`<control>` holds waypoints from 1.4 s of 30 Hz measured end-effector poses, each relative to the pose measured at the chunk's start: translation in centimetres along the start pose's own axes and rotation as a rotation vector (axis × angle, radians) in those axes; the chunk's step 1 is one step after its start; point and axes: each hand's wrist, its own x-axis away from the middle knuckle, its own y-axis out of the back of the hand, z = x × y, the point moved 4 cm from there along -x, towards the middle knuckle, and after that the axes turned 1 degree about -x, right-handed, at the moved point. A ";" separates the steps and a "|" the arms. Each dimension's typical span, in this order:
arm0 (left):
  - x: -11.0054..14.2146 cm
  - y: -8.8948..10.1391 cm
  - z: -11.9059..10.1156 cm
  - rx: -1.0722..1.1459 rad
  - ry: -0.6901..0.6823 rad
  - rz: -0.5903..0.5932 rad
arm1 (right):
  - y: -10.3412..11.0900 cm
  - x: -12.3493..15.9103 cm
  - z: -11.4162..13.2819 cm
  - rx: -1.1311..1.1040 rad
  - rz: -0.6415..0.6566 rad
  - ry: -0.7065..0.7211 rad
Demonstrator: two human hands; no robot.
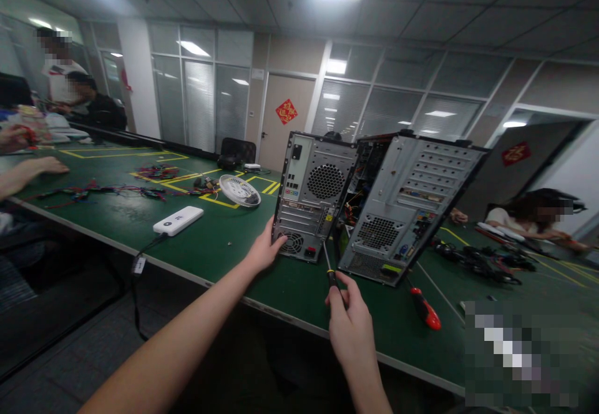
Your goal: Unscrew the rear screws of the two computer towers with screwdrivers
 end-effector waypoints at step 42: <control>0.1 0.0 -0.3 -0.002 0.007 0.006 | 0.9 -0.5 1.2 0.114 0.012 0.025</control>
